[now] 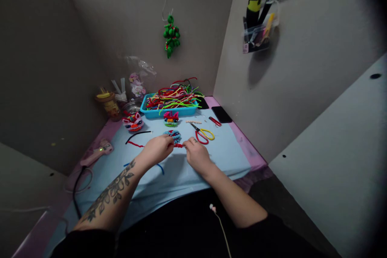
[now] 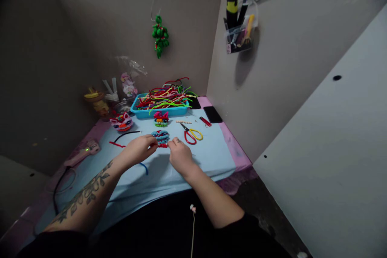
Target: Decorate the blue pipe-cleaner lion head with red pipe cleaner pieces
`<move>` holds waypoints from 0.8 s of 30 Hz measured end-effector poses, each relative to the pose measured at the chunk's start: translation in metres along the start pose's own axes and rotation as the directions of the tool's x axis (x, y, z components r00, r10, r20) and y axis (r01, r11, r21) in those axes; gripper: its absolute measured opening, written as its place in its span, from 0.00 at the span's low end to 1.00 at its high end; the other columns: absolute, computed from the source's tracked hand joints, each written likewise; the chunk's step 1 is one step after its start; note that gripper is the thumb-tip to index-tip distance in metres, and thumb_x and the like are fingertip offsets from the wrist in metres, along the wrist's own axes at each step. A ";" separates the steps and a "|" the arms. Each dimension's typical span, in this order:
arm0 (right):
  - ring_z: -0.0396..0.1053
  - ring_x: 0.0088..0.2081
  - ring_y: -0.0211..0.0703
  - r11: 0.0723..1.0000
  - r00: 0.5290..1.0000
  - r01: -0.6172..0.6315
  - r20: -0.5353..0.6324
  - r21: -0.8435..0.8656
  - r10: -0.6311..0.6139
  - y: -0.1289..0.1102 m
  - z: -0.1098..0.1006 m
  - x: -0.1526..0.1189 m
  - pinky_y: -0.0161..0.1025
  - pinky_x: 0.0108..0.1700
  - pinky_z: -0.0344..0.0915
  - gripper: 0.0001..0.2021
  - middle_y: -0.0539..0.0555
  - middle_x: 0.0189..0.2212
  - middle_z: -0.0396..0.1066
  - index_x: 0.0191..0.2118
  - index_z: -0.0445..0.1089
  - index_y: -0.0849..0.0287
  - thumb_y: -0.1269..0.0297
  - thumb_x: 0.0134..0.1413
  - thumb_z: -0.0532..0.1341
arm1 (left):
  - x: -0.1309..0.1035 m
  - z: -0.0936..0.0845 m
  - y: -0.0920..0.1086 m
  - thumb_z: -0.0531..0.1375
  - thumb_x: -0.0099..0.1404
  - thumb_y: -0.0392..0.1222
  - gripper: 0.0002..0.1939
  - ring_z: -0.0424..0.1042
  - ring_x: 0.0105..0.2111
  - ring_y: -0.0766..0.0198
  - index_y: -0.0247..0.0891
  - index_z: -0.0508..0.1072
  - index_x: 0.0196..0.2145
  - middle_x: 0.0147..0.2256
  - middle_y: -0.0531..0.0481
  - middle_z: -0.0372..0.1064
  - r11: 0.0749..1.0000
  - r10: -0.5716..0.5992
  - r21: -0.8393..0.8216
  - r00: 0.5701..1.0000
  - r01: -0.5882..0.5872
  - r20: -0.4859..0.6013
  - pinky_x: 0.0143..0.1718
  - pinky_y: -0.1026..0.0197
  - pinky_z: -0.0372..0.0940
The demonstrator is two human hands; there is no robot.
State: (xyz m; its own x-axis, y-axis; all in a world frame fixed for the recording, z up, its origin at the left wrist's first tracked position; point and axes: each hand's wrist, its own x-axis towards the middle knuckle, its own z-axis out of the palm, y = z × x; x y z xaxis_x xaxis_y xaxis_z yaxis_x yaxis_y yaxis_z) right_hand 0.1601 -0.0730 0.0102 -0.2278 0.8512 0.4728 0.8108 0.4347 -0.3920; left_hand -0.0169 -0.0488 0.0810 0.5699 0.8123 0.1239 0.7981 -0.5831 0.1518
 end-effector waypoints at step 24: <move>0.62 0.29 0.37 0.646 0.997 -0.081 0.070 0.759 0.043 0.012 -0.017 0.007 0.34 0.30 0.59 0.03 0.50 0.28 0.64 0.33 0.67 0.58 0.68 0.52 0.56 | 0.005 -0.009 -0.022 0.60 0.56 0.53 0.17 0.58 0.21 0.71 0.33 0.71 0.31 0.23 0.54 0.63 0.580 0.021 -0.804 0.984 0.133 0.178 0.22 0.68 0.53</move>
State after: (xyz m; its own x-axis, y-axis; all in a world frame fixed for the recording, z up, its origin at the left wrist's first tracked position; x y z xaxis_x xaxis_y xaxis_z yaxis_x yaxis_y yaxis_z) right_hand 0.1772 -0.0669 0.0223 -0.2303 0.8875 0.3992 0.1326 0.4350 -0.8906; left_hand -0.0331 -0.0324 0.0867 0.6121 0.7892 -0.0493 0.3815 -0.2402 0.8926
